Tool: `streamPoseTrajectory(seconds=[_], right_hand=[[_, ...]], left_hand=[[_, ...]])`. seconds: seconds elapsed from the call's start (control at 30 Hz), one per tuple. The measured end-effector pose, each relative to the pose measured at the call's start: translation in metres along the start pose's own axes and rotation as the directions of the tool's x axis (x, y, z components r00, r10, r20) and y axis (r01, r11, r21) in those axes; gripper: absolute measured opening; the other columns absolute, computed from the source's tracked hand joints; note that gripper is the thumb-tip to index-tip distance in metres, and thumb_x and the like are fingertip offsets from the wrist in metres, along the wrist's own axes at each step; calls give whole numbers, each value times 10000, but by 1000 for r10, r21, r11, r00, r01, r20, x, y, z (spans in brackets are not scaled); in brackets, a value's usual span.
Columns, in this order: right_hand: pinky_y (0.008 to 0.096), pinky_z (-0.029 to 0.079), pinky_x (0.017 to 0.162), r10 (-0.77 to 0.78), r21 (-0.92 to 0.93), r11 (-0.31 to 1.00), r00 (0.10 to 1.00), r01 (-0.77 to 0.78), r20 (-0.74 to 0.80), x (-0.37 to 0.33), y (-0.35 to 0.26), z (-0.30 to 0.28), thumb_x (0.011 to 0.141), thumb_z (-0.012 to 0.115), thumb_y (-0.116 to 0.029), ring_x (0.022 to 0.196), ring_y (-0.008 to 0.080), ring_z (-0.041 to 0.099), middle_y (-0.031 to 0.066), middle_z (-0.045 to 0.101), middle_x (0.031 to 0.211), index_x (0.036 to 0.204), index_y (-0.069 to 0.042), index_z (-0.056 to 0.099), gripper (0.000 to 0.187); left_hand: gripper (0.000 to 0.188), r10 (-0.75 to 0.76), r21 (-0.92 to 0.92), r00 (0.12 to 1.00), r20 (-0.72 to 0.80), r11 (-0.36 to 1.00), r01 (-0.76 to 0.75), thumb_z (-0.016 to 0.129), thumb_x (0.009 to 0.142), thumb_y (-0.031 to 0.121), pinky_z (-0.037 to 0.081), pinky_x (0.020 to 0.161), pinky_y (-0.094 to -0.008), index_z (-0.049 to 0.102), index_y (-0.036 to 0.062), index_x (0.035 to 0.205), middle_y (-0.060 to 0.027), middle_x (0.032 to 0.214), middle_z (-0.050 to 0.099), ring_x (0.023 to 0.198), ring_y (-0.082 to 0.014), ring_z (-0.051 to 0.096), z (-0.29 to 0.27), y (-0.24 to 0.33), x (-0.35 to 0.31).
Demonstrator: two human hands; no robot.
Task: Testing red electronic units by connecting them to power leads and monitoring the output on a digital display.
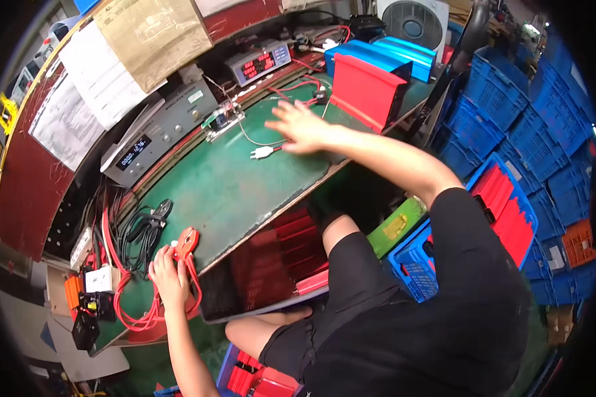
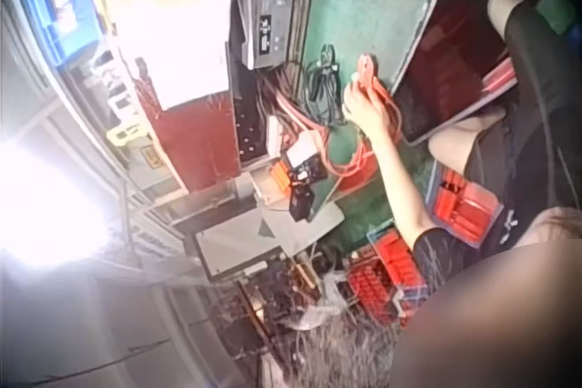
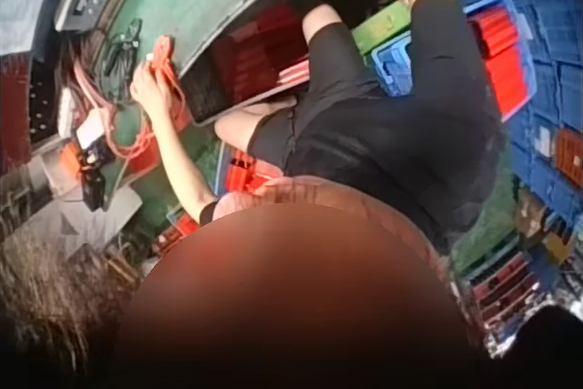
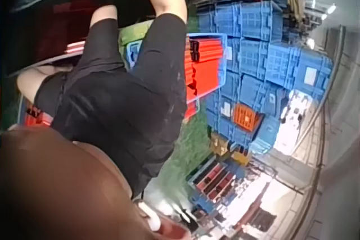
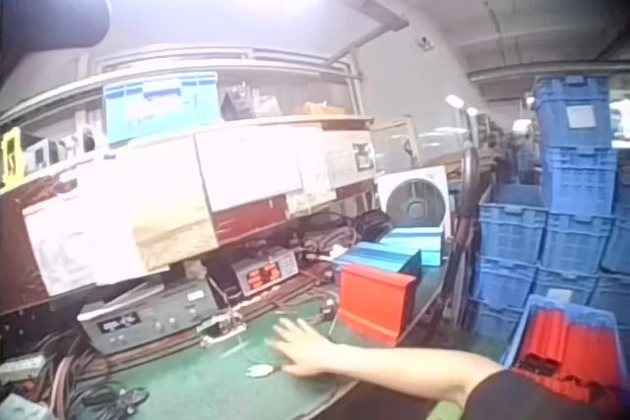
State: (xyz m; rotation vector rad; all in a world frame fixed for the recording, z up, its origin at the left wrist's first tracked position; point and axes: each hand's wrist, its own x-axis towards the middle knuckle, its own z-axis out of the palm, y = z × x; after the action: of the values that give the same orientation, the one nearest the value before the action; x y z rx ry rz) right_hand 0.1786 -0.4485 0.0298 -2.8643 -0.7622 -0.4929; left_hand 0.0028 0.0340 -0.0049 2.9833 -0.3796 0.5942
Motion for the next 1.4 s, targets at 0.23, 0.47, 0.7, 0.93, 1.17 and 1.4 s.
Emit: streamPoseTrajectory(seconds=[0.23,0.47,0.7,0.93,1.17,1.4], right_hand=[[586,166,1197,790,-449,587,598,-674,136,-40,153,-123,748,724,-596,1498,426,164,281,184,1605,1590,-153,172,1100],[397,400,1100,671,-199,733,645,-650,366,-48,132,-143,800,726,-377,1330,372,495,302,488,1424,1502,32,280,927],[411,572,742,760,217,478,525,-851,384,-81,141,-158,755,756,-227,861,245,704,138,710,1025,1082,25,697,417],[340,486,978,410,531,667,853,-522,323,-110,-5,-165,752,744,-79,1067,185,636,121,656,1172,1452,-60,440,763],[427,478,932,-341,229,926,926,301,161,-47,-116,-134,691,749,-107,1034,369,603,174,612,1100,1438,-55,463,801],[425,474,892,-404,16,914,914,405,-30,38,-135,-67,669,759,-95,1035,344,586,151,595,1115,1423,-51,462,812]], left_hand=[[389,33,-17,995,-94,999,-35,547,962,298,268,1130,-511,545,52,1262,-138,1354,543,1308,-307,462,5,8,9],[392,-24,-36,987,-157,999,18,571,948,322,285,1124,-515,574,54,1235,-146,1311,567,1288,-316,479,3,6,-2],[399,-21,-97,976,-217,995,0,567,950,353,277,1132,-493,594,49,1206,-149,1284,576,1273,-306,492,9,10,4],[371,-67,-126,982,-177,991,45,558,956,335,287,1111,-496,594,44,1183,-142,1259,579,1261,-307,496,-3,14,0],[364,-49,-107,981,-189,994,29,548,967,334,289,1107,-486,588,47,1187,-136,1254,580,1250,-301,502,4,13,7],[376,-26,-104,981,-194,995,6,564,945,337,307,1085,-473,592,47,1182,-130,1237,582,1238,-295,507,1,13,9]])
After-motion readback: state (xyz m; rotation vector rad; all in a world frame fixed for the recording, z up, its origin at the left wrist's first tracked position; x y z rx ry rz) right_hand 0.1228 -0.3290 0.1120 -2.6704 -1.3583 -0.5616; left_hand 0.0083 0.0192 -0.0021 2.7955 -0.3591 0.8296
